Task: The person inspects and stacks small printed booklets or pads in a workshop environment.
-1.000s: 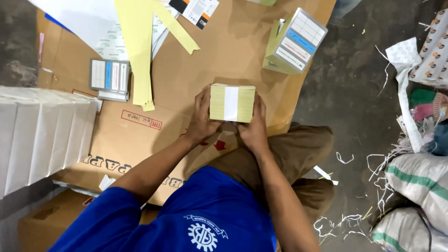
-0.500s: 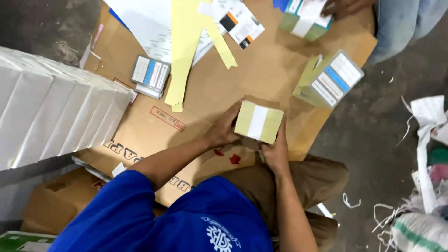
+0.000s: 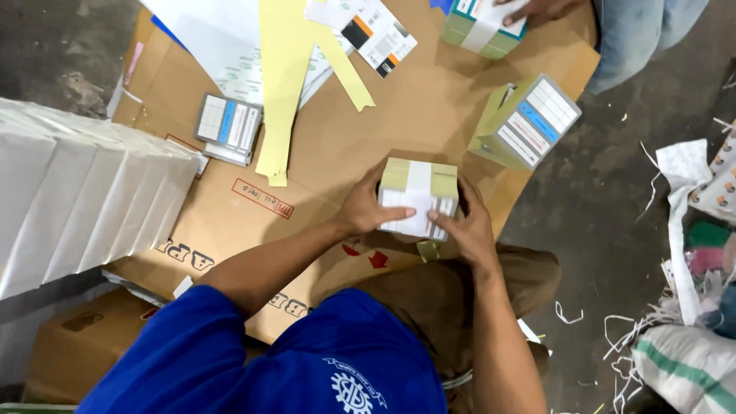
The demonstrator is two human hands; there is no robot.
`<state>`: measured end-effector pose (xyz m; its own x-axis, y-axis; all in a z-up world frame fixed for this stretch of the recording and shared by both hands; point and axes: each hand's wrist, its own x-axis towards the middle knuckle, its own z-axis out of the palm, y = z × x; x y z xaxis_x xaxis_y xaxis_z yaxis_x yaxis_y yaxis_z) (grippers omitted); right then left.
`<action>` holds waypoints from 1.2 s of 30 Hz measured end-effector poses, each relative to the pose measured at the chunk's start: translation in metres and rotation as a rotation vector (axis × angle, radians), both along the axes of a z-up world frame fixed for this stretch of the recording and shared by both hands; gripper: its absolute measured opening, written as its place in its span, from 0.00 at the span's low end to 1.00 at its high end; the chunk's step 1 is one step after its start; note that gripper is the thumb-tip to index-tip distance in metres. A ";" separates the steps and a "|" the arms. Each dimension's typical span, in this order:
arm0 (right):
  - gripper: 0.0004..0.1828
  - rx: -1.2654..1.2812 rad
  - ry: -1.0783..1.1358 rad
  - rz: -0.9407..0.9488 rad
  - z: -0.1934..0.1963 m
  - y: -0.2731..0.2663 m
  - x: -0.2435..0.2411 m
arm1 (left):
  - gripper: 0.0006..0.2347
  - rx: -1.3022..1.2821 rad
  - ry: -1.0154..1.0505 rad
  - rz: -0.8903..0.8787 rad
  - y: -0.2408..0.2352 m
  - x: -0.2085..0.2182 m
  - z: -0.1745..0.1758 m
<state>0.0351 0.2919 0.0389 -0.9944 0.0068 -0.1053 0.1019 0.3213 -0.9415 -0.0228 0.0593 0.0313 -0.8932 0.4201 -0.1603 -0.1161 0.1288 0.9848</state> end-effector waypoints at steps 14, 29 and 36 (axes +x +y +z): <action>0.28 -0.371 -0.447 -0.461 -0.024 -0.031 -0.010 | 0.34 -0.014 -0.544 0.020 -0.001 -0.013 -0.046; 0.42 -0.718 -0.134 -0.350 0.014 0.017 0.115 | 0.24 0.530 -0.659 0.481 -0.093 -0.166 -0.047; 0.36 -0.818 -0.051 -0.523 -0.015 0.019 0.145 | 0.34 0.482 -0.288 0.714 -0.157 -0.390 -0.192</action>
